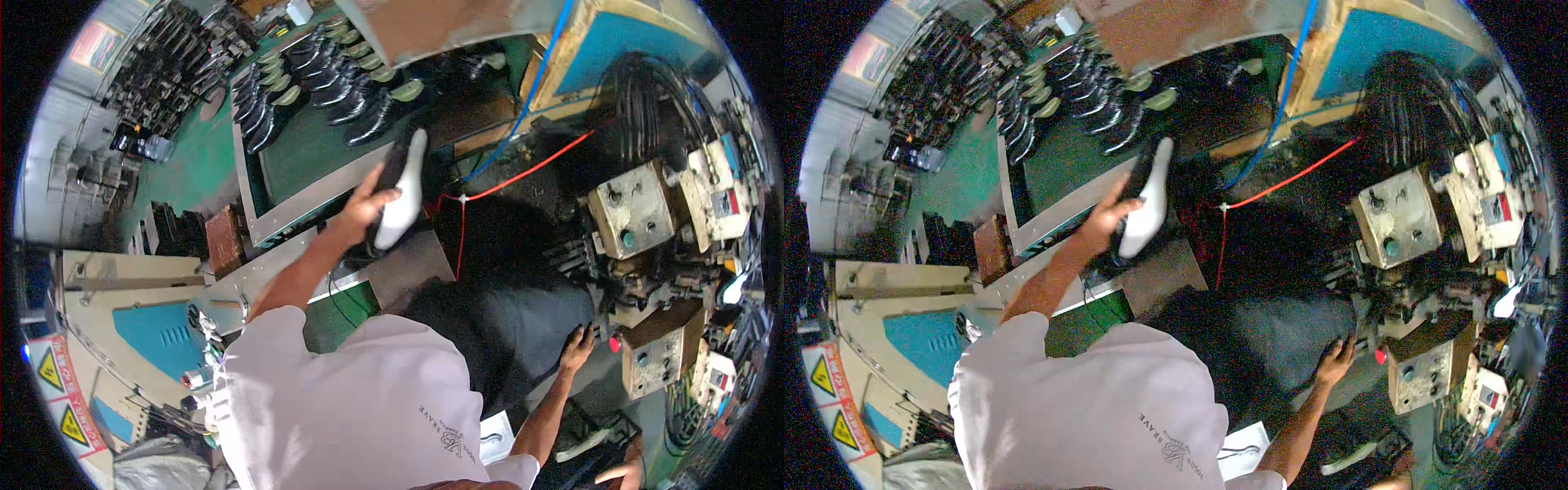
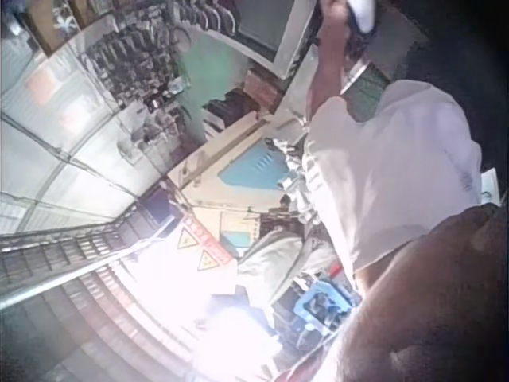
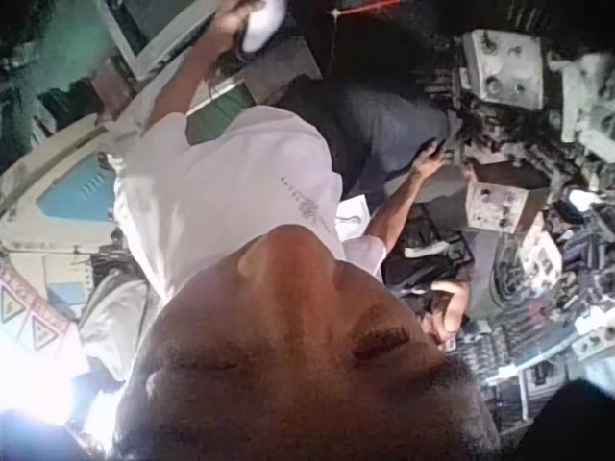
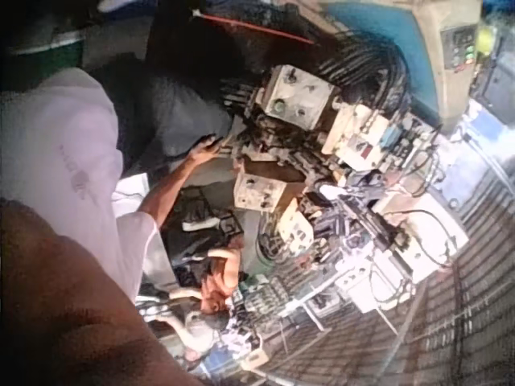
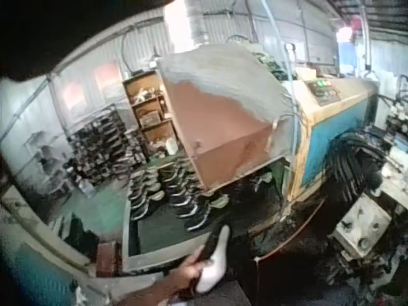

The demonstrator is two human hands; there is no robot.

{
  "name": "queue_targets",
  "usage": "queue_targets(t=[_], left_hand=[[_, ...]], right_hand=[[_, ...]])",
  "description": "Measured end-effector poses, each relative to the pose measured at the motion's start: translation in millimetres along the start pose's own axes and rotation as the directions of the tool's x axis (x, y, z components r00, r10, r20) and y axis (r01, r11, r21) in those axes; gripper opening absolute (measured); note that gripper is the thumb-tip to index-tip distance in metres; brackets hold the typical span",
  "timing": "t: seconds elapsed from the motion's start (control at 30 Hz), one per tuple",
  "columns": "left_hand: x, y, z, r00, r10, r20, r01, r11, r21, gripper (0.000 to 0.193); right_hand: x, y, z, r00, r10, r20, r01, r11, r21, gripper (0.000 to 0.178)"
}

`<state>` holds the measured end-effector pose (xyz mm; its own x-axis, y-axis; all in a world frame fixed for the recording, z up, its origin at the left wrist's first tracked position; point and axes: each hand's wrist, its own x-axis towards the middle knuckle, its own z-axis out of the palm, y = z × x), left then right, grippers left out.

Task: The recorder is performing various stages of shoe assembly, including lasting and applying adhesive in a factory environment.

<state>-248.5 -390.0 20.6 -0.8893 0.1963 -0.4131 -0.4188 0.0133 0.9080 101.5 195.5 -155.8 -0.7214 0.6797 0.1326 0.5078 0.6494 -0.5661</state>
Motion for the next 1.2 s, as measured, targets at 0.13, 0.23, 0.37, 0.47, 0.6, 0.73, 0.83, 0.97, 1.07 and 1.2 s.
queue_targets(t=[0.13, 0.23, 0.37, 0.47, 0.6, 0.73, 0.83, 0.97, 1.07, 1.2], left_hand=[[17, 16, -107, 0.897, 0.255, -0.361, -0.079, 0.897, 0.436, 0.101], [45, 3, -187, 0.813, 0.297, -0.502, 0.281, 0.554, 0.783, 0.109], [53, -46, -288, 0.838, 0.315, -0.445, 0.428, 0.124, 0.895, 0.104], [70, -83, -326, 0.838, 0.429, -0.337, 0.463, -0.232, 0.855, 0.101], [102, -55, -350, 0.878, 0.387, -0.283, 0.388, -0.228, 0.893, 0.102], [113, -37, -382, 0.869, 0.316, -0.38, 0.466, -0.266, 0.844, 0.103], [114, -29, -391, 0.923, 0.199, -0.33, 0.382, -0.355, 0.853, 0.103], [155, -36, -362, 0.977, 0.146, -0.157, 0.2, -0.352, 0.915, 0.095], [116, 60, -493, 1.0, 0.018, -0.007, 0.015, -0.537, 0.843, 0.043], [202, 24, -271, 0.893, 0.186, 0.41, -0.395, -0.116, 0.911, 0.045]], right_hand=[[-3, -5, -2, 0.999, -0.037, 0.036, 0.039, 0.996, -0.08, 0.066], [-10, 3, -9, 0.998, -0.018, 0.062, 0.02, 0.999, -0.038, 0.069], [-19, -39, -6, 0.987, 0.081, 0.141, -0.083, 0.997, 0.009, 0.068], [-19, -42, -15, 0.978, 0.117, 0.171, -0.125, 0.992, 0.035, 0.065], [-21, -52, -42, 0.934, 0.229, 0.274, -0.242, 0.97, 0.012, 0.063], [-18, -64, -44, 0.911, 0.275, 0.307, -0.296, 0.955, 0.023, 0.062], [-26, -61, -49, 0.931, 0.257, 0.258, -0.25, 0.966, -0.061, 0.061], [-69, -36, -74, 0.926, 0.348, 0.147, -0.374, 0.899, 0.228, 0.051], [-50, -126, 14, 0.894, 0.297, 0.335, -0.339, 0.938, 0.073, 0.049], [-85, -174, -60, 0.889, 0.454, 0.05, -0.451, 0.89, -0.068, 0.054]])
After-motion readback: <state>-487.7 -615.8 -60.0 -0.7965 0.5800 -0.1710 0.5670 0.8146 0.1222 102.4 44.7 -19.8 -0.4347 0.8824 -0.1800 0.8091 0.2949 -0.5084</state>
